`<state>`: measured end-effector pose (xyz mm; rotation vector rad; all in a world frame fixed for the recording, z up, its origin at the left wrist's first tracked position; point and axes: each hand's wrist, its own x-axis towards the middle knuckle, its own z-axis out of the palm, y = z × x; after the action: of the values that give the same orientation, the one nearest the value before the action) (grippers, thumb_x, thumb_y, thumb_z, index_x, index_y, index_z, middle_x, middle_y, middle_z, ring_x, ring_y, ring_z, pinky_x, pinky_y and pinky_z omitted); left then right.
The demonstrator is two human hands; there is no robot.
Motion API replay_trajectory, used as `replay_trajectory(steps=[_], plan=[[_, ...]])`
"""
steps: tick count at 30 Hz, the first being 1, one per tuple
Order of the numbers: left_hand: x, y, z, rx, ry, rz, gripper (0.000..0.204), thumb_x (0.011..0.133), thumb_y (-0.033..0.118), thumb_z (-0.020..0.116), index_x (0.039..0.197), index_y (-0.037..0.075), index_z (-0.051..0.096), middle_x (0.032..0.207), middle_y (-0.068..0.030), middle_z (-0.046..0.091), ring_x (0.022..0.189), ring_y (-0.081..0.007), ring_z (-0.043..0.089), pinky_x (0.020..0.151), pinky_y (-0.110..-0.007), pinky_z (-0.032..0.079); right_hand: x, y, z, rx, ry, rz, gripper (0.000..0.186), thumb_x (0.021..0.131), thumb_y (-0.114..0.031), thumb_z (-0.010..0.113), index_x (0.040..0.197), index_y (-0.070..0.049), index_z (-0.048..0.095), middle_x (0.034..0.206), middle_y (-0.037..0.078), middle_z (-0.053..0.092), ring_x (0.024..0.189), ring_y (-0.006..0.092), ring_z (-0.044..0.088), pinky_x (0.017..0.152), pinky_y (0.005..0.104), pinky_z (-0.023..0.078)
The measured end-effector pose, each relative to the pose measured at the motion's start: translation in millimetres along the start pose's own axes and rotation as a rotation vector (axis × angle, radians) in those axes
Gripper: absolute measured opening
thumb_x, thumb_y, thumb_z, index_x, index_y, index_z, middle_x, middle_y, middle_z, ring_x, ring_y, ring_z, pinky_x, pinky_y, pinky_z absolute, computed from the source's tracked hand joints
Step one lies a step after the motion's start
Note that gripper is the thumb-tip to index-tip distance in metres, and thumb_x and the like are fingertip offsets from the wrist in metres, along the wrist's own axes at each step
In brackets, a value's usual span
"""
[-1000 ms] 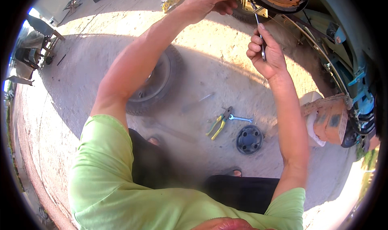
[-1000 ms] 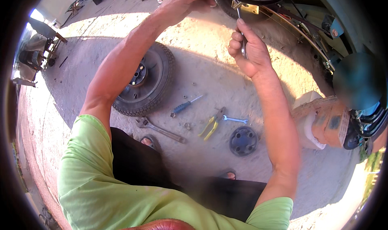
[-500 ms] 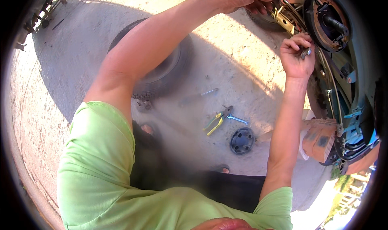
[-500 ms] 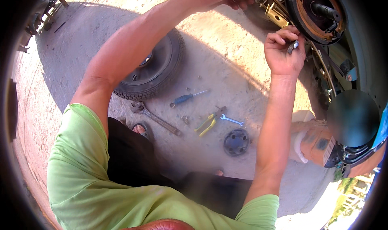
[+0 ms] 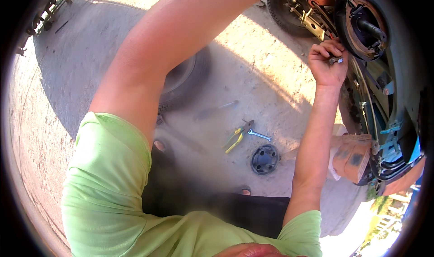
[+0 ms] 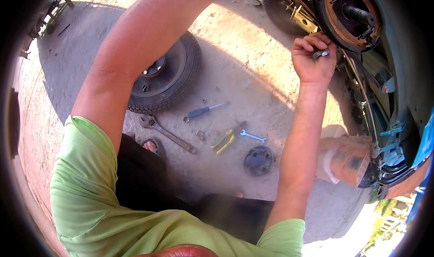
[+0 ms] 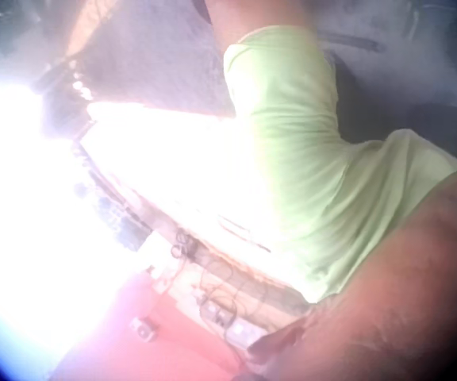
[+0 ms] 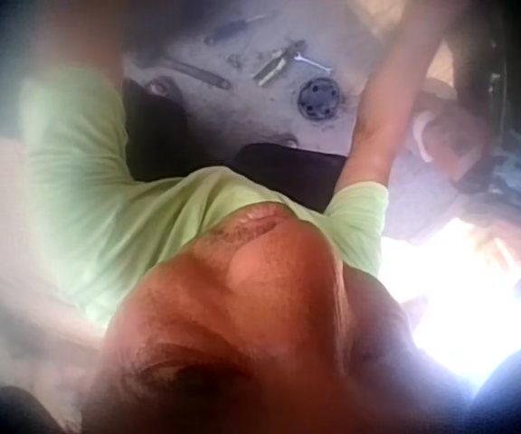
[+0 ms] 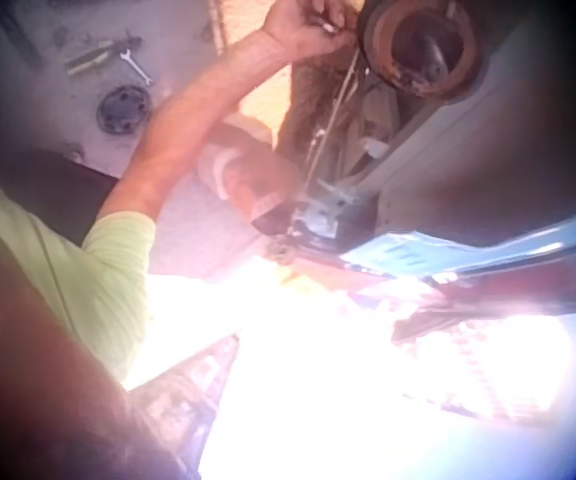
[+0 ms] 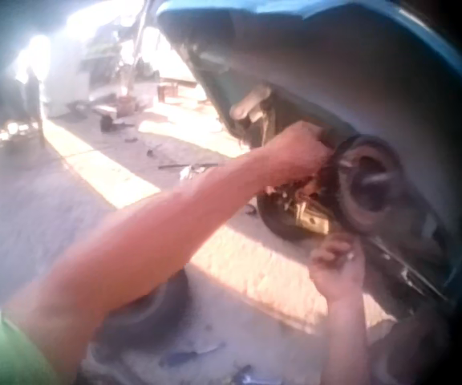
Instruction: The person works on the rear brake assembly of a vehicle, using a wrench and pliers to remove and replace components, and then positions a wheel against the hub.
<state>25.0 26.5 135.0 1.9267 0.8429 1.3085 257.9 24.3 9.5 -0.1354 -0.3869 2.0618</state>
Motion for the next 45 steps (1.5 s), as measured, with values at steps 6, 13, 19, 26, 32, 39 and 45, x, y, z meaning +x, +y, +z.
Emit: replay_trajectory(steps=[6, 13, 19, 26, 32, 39, 45], plan=[[-10, -21, 2, 0.160, 0.046, 0.043, 0.030, 0.099, 0.024, 0.058, 0.116, 0.003, 0.071, 0.106, -0.0131, 0.074, 0.091, -0.0222, 0.069, 0.080, -0.034, 0.053, 1, -11, 0, -0.002, 0.040, 0.064, 0.019, 0.096, -0.027, 0.055, 0.088, -0.011, 0.061, 0.071, -0.009, 0.058, 0.058, 0.0055, 0.056, 0.062, 0.0277, 0.036], [-122, 11, -3, 0.370, 0.200, 0.251, 0.033, 0.101, 0.029, 0.054, 0.122, 0.008, 0.069, 0.114, -0.0125, 0.072, 0.102, -0.0233, 0.067, 0.090, -0.034, 0.051, 1, -10, 3, -0.060, 0.046, 0.053, 0.016, 0.094, -0.023, 0.057, 0.089, -0.009, 0.062, 0.068, -0.009, 0.058, 0.058, 0.0058, 0.056, 0.062, 0.0276, 0.036], [-169, 51, 7, 0.556, 0.267, 0.213, 0.037, 0.104, 0.035, 0.049, 0.128, 0.015, 0.068, 0.123, -0.0118, 0.070, 0.112, -0.0240, 0.064, 0.099, -0.034, 0.047, 3, -6, 9, -0.058, 0.076, 0.060, 0.015, 0.092, -0.020, 0.060, 0.086, -0.007, 0.063, 0.066, -0.007, 0.056, 0.055, 0.0060, 0.054, 0.061, 0.0265, 0.035], [-162, 72, 37, 0.463, 0.503, -0.183, 0.039, 0.106, 0.037, 0.045, 0.127, 0.014, 0.067, 0.121, -0.0113, 0.070, 0.112, -0.0235, 0.065, 0.099, -0.035, 0.049, 4, -7, 3, -0.113, 0.040, 0.066, 0.012, 0.094, -0.018, 0.059, 0.088, -0.008, 0.064, 0.068, -0.008, 0.057, 0.060, 0.0064, 0.055, 0.062, 0.0273, 0.036], [-131, 53, 48, 0.316, 0.407, -0.171, 0.038, 0.106, 0.037, 0.046, 0.126, 0.012, 0.067, 0.119, -0.0112, 0.071, 0.110, -0.0232, 0.066, 0.097, -0.035, 0.051, -2, -14, -2, -0.128, 0.088, 0.081, 0.013, 0.094, -0.021, 0.064, 0.089, -0.009, 0.066, 0.069, -0.009, 0.055, 0.063, 0.0062, 0.054, 0.062, 0.0270, 0.036], [-69, 27, 45, 0.127, 0.241, -0.129, 0.038, 0.106, 0.036, 0.047, 0.125, 0.010, 0.067, 0.117, -0.0111, 0.071, 0.108, -0.0228, 0.067, 0.095, -0.035, 0.052, 7, -6, -3, -0.110, 0.058, 0.054, 0.013, 0.092, -0.024, 0.070, 0.091, -0.011, 0.067, 0.073, -0.009, 0.057, 0.065, 0.0069, 0.056, 0.062, 0.0271, 0.037], [-2, -5, 36, -0.059, 0.086, -0.095, 0.038, 0.106, 0.035, 0.047, 0.123, 0.008, 0.067, 0.115, -0.0111, 0.072, 0.106, -0.0225, 0.068, 0.093, -0.035, 0.053, 0, -5, -14, -0.181, 0.113, 0.082, 0.018, 0.094, -0.028, 0.072, 0.091, -0.012, 0.065, 0.076, -0.007, 0.060, 0.068, 0.0077, 0.059, 0.061, 0.0279, 0.040]])
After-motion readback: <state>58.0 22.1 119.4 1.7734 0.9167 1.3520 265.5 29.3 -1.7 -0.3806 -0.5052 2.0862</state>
